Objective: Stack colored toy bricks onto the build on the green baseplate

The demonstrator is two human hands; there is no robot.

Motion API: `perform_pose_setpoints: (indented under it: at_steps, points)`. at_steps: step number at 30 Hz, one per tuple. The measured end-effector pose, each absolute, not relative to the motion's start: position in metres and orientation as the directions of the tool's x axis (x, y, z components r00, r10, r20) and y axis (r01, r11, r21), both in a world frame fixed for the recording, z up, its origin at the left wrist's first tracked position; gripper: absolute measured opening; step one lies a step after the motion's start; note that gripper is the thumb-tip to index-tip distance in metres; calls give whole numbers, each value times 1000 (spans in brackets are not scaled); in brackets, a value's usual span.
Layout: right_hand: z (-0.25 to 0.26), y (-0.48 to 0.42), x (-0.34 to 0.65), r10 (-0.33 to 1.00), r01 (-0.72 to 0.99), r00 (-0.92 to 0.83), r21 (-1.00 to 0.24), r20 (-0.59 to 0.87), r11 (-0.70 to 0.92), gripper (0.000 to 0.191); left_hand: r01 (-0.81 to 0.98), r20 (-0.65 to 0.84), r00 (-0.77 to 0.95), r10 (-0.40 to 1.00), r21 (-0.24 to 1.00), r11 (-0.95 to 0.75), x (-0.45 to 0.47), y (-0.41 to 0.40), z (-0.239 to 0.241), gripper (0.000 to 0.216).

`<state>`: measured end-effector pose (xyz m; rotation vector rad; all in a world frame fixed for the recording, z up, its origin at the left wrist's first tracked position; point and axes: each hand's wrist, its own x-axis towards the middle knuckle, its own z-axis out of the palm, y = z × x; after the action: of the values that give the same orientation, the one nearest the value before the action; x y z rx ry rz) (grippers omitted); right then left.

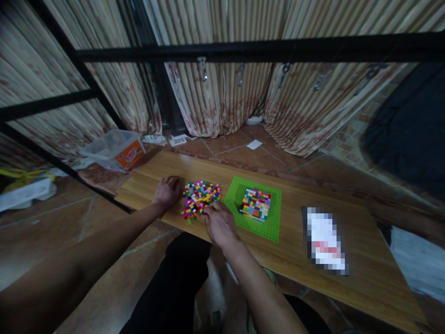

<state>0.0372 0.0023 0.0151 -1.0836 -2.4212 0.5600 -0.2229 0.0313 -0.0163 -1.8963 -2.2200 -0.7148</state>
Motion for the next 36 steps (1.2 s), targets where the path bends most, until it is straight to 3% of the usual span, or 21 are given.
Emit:
perform_pose_setpoints:
  at_steps: [7,18,25,36]
  points:
    - [13,2,35,761,600,-609,-498,224,626,17,961,378,-201,904,256,107,-223,31,-16,31]
    - [25,1,42,767,665,-633,-431,109,610,14,964,378,-197,904,245,107,-222,31,-15,32]
    - [15,1,35,729,652,-672,-362,131,666,21,963,373,-204,905,241,118,-224,31,-16,33]
    - [-6,1,29,773,661,-576,-405,267,632,26,970,382,-184,906,219,105,-223,31,-14,33]
